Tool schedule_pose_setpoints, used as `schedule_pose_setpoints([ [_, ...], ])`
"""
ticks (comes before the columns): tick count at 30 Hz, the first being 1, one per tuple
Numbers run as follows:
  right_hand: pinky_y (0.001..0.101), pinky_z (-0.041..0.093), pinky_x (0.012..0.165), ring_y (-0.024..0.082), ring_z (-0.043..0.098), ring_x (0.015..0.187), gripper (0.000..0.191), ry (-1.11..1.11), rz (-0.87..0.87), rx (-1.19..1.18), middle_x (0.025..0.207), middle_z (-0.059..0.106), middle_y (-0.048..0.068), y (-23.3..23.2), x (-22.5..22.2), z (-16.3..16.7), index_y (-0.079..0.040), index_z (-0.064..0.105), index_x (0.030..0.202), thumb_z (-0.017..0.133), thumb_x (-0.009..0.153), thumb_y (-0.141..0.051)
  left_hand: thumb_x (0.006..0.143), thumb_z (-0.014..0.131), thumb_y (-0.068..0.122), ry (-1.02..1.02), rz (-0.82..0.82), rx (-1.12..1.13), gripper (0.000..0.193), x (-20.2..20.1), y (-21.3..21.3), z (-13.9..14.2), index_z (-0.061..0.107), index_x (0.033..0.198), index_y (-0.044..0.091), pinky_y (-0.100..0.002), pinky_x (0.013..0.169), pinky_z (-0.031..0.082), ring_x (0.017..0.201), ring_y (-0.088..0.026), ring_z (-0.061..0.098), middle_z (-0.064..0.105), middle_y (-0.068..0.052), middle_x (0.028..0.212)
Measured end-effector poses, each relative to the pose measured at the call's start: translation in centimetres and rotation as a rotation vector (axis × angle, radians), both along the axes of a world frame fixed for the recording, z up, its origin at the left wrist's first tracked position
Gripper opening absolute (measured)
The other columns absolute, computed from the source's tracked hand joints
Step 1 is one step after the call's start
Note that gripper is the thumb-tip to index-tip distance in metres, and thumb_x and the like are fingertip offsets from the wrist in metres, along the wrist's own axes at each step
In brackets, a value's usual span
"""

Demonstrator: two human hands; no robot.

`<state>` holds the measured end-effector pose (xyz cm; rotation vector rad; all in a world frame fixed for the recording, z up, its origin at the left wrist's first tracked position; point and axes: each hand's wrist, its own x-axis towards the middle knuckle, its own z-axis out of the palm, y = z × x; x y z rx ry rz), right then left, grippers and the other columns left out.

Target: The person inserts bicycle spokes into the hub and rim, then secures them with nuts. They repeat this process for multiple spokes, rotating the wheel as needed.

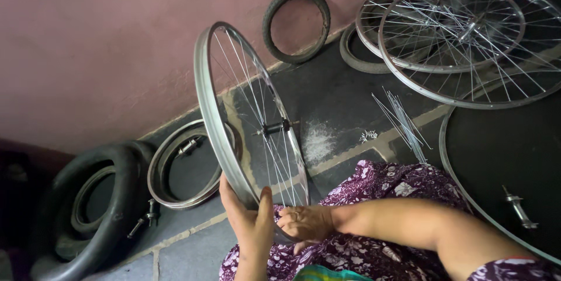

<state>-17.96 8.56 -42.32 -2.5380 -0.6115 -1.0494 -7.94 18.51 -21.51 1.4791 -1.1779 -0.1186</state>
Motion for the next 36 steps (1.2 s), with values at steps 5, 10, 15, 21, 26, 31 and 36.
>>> schedule_pose_setpoints([
  [5, 0.0376, 0.045, 0.11, 0.021, 0.051, 0.101, 0.012, 0.167, -0.145, -0.374, 0.098, 0.046, 0.004, -1.6, -1.4, -1.0, -0.015, 0.04, 0.109, 0.049, 0.107, -0.023, 0.079, 0.072, -0.002, -0.071, 0.021, -0.015, 0.082, 0.1, 0.2, -0.4, 0.035, 0.153, -0.001, -0.039, 0.109, 0.042, 0.128, -0.027, 0.055, 0.053, -0.022, 0.142],
  [10, 0.0286, 0.052, 0.105, 0.017, 0.058, 0.112, 0.015, -0.196, -0.464, -0.228, 0.11, 0.057, 0.002, -2.7, -5.0, -0.4, -0.011, 0.057, 0.119, 0.044, 0.115, -0.003, 0.081, 0.061, -0.012, 0.163, -0.112, 0.076, 0.075, 0.8, 1.8, -2.5, 0.034, 0.15, 0.0, -0.041, 0.106, 0.042, 0.128, -0.031, 0.057, 0.057, -0.023, 0.142],
  [15, 0.0413, 0.054, 0.066, 0.027, 0.067, 0.074, 0.021, 0.492, -1.175, 0.798, 0.077, 0.066, 0.01, -9.8, -12.7, -1.2, -0.012, 0.067, 0.083, 0.055, 0.097, -0.021, 0.078, 0.051, -0.021, 0.369, -0.23, 0.029, 0.066, 4.2, 3.3, -5.1, 0.039, 0.14, -0.002, -0.044, 0.113, 0.038, 0.139, -0.036, 0.052, 0.056, -0.029, 0.143],
  [21, 0.0465, 0.053, 0.095, 0.034, 0.062, 0.115, 0.03, 0.487, -1.841, 0.646, 0.12, 0.069, 0.013, -16.1, -23.4, -6.1, -0.013, 0.07, 0.119, 0.067, 0.091, -0.024, 0.069, 0.051, -0.016, 0.385, -0.143, 0.072, 0.077, 7.3, 4.5, -7.5, 0.031, 0.142, -0.003, -0.045, 0.111, 0.04, 0.136, -0.037, 0.055, 0.057, -0.031, 0.139],
  [26, 0.0467, 0.053, 0.1, 0.036, 0.057, 0.126, 0.032, 0.731, -2.092, 0.857, 0.134, 0.062, 0.013, -17.3, -25.2, -9.1, -0.01, 0.072, 0.117, 0.071, 0.089, -0.026, 0.072, 0.051, -0.012, 0.319, 0.074, 0.293, 0.074, 11.8, 6.2, -10.5, 0.034, 0.143, -0.003, -0.044, 0.106, 0.047, 0.13, -0.037, 0.063, 0.064, -0.029, 0.134],
  [31, 0.0468, 0.058, 0.097, 0.037, 0.063, 0.126, 0.028, 0.847, -2.115, 1.036, 0.131, 0.07, 0.017, -18.5, -24.5, -9.1, -0.009, 0.079, 0.116, 0.056, 0.103, -0.017, 0.088, 0.054, 0.007, 0.886, -0.15, 0.114, 0.064, 19.8, 5.8, -14.5, 0.025, 0.145, -0.002, -0.045, 0.103, 0.05, 0.127, -0.039, 0.059, 0.057, -0.032, 0.138],
  [36, 0.0479, 0.058, 0.096, 0.037, 0.066, 0.123, 0.031, 0.885, -2.115, 1.151, 0.131, 0.071, 0.018, -18.8, -24.5, -9.7, -0.009, 0.078, 0.12, 0.052, 0.104, -0.016, 0.088, 0.044, 0.013, 0.866, -0.011, 0.176, 0.065, 20.3, 6.2, -14.2, 0.02, 0.147, 0.0, -0.042, 0.1, 0.054, 0.12, -0.037, 0.064, 0.06, -0.03, 0.134],
])
